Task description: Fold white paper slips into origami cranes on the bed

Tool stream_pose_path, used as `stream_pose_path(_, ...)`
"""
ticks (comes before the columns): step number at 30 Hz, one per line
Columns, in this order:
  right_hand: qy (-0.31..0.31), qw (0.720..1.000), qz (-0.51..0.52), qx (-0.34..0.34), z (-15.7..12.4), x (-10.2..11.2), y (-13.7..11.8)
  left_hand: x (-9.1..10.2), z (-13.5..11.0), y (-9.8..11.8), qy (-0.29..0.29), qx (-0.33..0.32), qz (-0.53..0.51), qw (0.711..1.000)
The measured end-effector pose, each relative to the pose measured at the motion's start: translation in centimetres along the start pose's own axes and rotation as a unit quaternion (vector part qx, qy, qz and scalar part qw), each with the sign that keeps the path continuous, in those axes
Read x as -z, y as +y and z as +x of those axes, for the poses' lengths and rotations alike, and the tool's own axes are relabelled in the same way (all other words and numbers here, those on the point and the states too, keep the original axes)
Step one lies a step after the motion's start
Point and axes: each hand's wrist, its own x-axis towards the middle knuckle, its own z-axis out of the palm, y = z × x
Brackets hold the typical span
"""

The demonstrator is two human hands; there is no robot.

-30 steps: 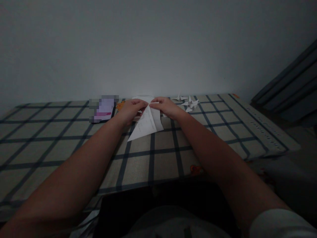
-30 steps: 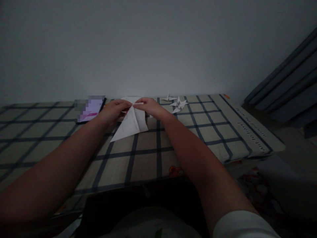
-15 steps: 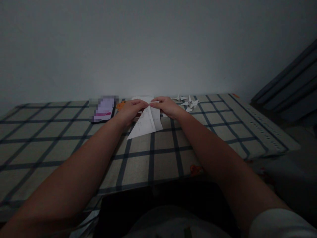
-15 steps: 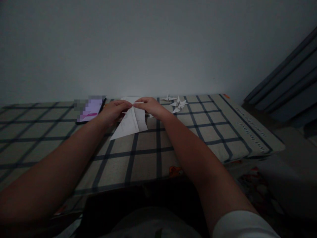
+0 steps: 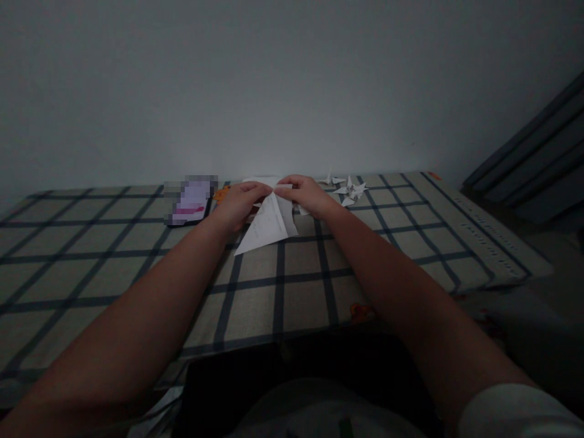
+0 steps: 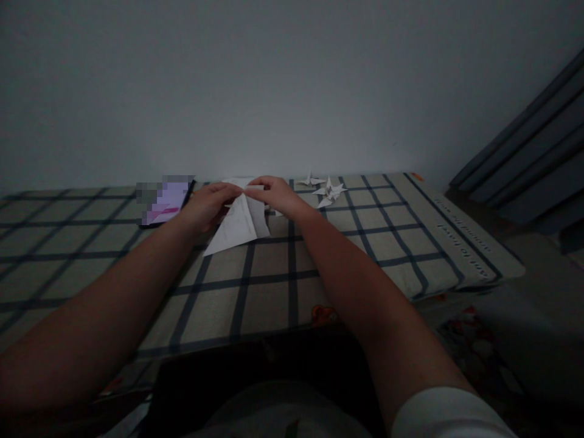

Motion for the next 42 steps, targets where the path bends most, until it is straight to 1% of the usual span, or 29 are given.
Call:
stream_pose_path(3,-0.022,0.998,0.038,-0.036,-0.27,0.1,-0.19,0.14,0.14,-0.1,0.01,-0.003,0.005,1.0)
stream_pose_path(8,-0.022,0.996,0.067,-0.061,-0.35,0.08,-0.36,0.33,0.23,-0.33,0.006,0.01,0.028,1.0)
stream_pose_path(11,-0.029,0.994,0.079,-0.072,-0.38,-0.03,-0.42,0.3,0.07,-0.22,0.02,0.001,0.055,0.998)
stream_pose_path(15,-0.034,0.995,0.079,-0.054,-0.33,-0.06,-0.37,0.29,0.12,-0.31,0.018,-0.004,0.055,0.998)
stream_pose_path(20,0.005,1.0,0.015,-0.016,-0.16,-0.08,-0.44,0.33,0.52,-0.77,-0.005,0.003,0.008,1.0)
stream_pose_path(22,0.003,1.0,0.021,-0.02,-0.16,-0.08,-0.4,0.26,0.5,-0.71,-0.006,0.002,0.004,1.0)
stream_pose_path(26,-0.031,0.993,0.097,-0.067,-0.25,-0.02,-0.18,0.1,0.18,-0.2,0.008,0.009,-0.007,1.0)
stream_pose_path(29,-0.03,0.99,0.098,-0.093,-0.31,0.07,-0.15,0.14,0.08,-0.04,0.004,0.01,-0.027,1.0)
stream_pose_path(34,-0.018,0.99,0.102,-0.091,-0.33,0.06,-0.15,0.31,0.22,-0.52,-0.015,0.004,-0.033,0.999)
stream_pose_path(37,-0.022,0.989,0.113,-0.094,-0.27,-0.01,0.02,0.29,0.22,-0.7,-0.019,-0.002,-0.037,0.999)
stream_pose_path(42,-0.032,0.991,0.112,-0.063,-0.16,0.0,0.25,0.07,0.23,-0.84,-0.014,-0.004,-0.047,0.999)
